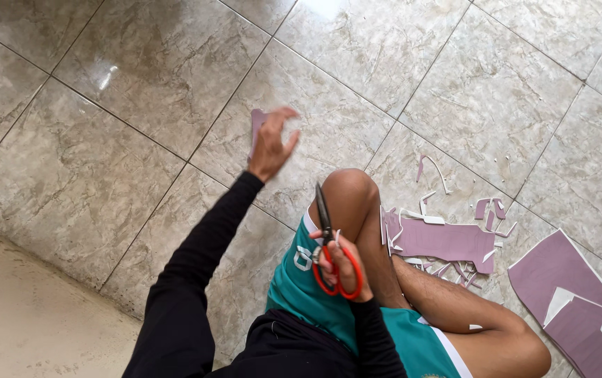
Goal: The person sits on the tiled floor and cuts shapes out of mauve paper sheets using red-handled scissors. They hold each sheet against their raised knees, trim along the edges, and drop the cut-off scraps onto the floor beside them as finished cutout pieces accumulate.
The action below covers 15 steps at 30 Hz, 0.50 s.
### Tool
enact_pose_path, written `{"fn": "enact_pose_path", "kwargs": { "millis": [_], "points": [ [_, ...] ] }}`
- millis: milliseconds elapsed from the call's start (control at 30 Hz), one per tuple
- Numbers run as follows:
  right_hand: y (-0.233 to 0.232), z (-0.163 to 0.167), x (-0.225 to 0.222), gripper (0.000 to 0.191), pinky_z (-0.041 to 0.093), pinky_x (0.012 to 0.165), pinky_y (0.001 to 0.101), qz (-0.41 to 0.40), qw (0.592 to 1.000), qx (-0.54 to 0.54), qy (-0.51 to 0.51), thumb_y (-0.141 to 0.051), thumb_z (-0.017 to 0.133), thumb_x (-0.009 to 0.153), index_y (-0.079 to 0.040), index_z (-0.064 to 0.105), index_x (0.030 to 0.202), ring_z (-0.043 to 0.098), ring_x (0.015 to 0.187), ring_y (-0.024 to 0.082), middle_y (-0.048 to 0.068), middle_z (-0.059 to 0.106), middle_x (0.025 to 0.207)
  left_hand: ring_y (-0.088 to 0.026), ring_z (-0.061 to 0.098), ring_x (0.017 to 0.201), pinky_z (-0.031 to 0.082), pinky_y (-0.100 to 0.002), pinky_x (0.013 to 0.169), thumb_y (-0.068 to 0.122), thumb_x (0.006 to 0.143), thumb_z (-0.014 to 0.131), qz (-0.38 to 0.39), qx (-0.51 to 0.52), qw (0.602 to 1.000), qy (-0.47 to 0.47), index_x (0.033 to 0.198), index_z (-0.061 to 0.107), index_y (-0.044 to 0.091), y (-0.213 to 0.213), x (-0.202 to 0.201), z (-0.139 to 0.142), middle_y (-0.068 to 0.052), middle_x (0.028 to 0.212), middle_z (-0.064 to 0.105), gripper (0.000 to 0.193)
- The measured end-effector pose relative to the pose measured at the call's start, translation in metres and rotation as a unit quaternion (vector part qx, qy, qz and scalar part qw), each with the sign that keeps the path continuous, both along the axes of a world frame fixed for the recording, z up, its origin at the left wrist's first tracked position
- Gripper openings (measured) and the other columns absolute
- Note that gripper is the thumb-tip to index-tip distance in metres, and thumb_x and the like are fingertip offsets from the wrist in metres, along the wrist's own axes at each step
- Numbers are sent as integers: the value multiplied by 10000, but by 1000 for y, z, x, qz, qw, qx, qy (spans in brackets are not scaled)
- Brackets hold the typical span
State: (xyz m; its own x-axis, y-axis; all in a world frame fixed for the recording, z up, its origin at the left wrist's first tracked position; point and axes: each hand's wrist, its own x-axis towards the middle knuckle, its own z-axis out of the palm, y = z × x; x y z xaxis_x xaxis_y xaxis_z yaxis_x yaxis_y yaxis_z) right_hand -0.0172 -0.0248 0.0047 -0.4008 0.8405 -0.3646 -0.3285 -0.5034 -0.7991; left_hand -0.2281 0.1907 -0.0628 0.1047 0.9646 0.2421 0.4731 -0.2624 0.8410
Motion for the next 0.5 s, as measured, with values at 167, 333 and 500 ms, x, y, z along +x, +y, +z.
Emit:
{"fn": "enact_pose_path", "kwargs": {
  "millis": [167,333,500],
  "points": [
    [-21,4,63,769,317,388,205,62,993,69,73,-606,591,1005,96,558,1315,395,434,43,-12,476,617,-208,618,1333,530,-342,1138,-15,1019,557,-439,-134,833,-309,1404,611,21,-81,44,68,-95,1452,628,390],
    [-48,3,98,801,340,368,242,38,989,96,110,-627,661,948,84,533,1293,433,409,85,5,495,590,-162,668,1112,556,-305,975,37,991,647,-575,-243,739,-253,1368,616,36,-122,111,88,-102,1263,695,378],
    [-104,11,134,844,379,448,221,-135,985,103,22,-634,634,961,86,489,1378,451,472,72,2,495,642,-144,740,799,601,-298,759,94,955,710,-514,-175,833,-101,1134,747,5,-145,175,79,-120,927,775,203]
  ]
}}
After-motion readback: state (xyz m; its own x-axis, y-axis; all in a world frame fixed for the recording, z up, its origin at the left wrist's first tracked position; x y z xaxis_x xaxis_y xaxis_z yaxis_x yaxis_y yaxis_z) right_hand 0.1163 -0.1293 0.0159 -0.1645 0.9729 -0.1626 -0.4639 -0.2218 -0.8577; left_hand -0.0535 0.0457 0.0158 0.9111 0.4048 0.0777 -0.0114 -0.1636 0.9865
